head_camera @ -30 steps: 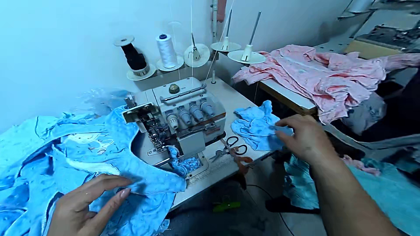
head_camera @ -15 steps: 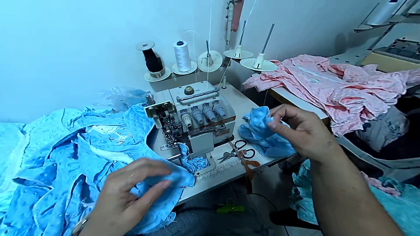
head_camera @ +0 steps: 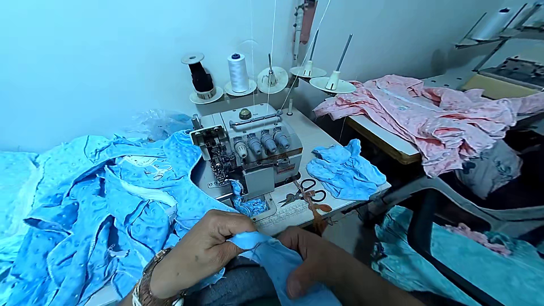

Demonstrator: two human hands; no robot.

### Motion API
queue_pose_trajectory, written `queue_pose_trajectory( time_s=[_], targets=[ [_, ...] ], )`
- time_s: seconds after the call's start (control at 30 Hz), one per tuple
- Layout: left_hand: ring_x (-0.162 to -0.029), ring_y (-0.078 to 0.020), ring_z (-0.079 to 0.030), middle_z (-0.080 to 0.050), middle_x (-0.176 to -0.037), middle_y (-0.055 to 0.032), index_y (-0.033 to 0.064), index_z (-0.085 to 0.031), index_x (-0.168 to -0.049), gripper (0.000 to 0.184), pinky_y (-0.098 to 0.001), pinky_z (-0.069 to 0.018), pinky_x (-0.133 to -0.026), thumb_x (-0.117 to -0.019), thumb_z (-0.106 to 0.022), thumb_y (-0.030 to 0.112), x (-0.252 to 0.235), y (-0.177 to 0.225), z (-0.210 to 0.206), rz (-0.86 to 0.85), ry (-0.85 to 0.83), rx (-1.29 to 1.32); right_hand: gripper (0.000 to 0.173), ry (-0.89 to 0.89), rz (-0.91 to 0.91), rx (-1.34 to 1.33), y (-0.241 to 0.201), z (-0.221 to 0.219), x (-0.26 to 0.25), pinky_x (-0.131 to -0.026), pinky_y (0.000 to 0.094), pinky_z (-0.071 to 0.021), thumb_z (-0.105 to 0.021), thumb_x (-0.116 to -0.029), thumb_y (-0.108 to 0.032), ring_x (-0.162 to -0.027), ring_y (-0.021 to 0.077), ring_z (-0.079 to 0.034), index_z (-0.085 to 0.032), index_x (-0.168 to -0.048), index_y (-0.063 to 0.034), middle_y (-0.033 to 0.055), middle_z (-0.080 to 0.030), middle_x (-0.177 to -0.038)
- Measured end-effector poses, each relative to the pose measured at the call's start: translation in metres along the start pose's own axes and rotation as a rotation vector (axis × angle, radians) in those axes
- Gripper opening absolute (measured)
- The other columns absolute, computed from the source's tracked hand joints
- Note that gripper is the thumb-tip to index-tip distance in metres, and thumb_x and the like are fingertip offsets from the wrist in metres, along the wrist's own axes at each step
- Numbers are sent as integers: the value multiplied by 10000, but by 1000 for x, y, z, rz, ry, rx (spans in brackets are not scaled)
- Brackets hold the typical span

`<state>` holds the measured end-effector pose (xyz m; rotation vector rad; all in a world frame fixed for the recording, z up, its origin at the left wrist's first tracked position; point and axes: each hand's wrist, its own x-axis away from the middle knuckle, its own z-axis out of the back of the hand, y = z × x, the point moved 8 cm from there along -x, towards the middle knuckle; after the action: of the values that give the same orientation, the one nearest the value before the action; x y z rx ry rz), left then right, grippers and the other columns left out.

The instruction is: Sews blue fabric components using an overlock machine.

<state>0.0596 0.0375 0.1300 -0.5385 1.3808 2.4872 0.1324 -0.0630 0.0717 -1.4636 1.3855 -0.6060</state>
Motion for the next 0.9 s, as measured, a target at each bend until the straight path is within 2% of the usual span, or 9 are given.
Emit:
queue_pose_trajectory(
  time_s=[0.1, 0.17, 0.23, 0.33, 0.5, 0.57, 0.63, 0.77, 0.9],
  targets=[
    [-701, 73, -559, -596, -735, 88, 118, -668, -874, 245, -95, -462, -651, -1049, -543, 237, 15, -20, -2, 127, 118, 123, 247, -45, 200, -129, -6, -1, 0, -826, 147, -553, -669, -953, -459, -946, -83, -670, -766, -1088, -278, -168, -741, -1038],
    [-634, 53, -574, -607, -696, 99, 157, -678, -880, 257, -113, -490, -606, -1061, -537, 273, 28, -35, -4, 223, 211, 233, 357, -7, 320, -230, -20, 6, -4, -908, 195, -529, -612, -972, -465, -1043, -18, -646, -757, -1178, -213, -102, -710, -1153],
    [-638, 48, -566, -606, -699, 96, 139, -671, -867, 263, -129, -482, -607, -1062, -536, 255, 39, -39, -8, 236, 258, 267, 379, -17, 333, -281, -20, 10, -14, -911, 226, -532, -623, -947, -431, -1061, 44, -656, -768, -1135, -136, -27, -716, -1163],
    [-713, 40, -581, -618, -767, 71, 70, -679, -845, 272, -144, -501, -657, -1052, -532, 168, 48, -33, -7, 183, 327, 237, 328, -138, 323, -124, -10, 12, -22, -930, 215, -499, -639, -959, -436, -1093, 30, -623, -763, -1136, -189, -63, -700, -1172],
    [-735, 26, -597, -623, -764, 13, 1, -652, -856, 264, -156, -514, -684, -1049, -534, 138, 63, -23, 5, 112, 442, 98, 273, -65, 283, 145, 0, 12, -30, -841, 171, -576, -792, -880, -315, -974, -46, -685, -750, -1146, -269, -140, -749, -1063],
    [-737, -34, -567, -578, -750, -47, -15, -604, -843, 278, -181, -489, -696, -1055, -528, 150, 65, -2, -2, -17, 421, -93, 173, 33, 247, 258, 6, 20, -38, -782, 176, -579, -819, -846, -224, -890, -38, -675, -740, -996, -254, -126, -724, -946],
    [-734, -188, -622, -609, -740, -109, 12, -609, -809, 230, -326, -529, -695, -1008, -541, 105, 63, 18, -17, -90, 379, -361, 114, 247, 239, 314, 10, 30, -51, -641, 154, -532, -804, -798, -178, -712, -37, -613, -700, -792, -223, -103, -646, -766],
    [-646, -241, -608, -594, -678, -78, 87, -596, -779, 214, -375, -498, -614, -973, -507, 107, 52, 43, -54, -235, 268, -671, 217, 513, 503, 657, -6, 18, -65, -552, 113, -421, -672, -813, -74, -603, -29, -503, -517, -673, -135, -61, -516, -656],
    [-619, -210, -560, -558, -653, -43, 110, -584, -773, 258, -335, -450, -606, -997, -455, 110, 47, 53, -57, -257, 244, -833, 209, 734, 680, 825, -22, 10, -59, -530, 77, -409, -673, -817, -97, -576, -76, -490, -510, -711, -174, -113, -511, -640]
  ],
)
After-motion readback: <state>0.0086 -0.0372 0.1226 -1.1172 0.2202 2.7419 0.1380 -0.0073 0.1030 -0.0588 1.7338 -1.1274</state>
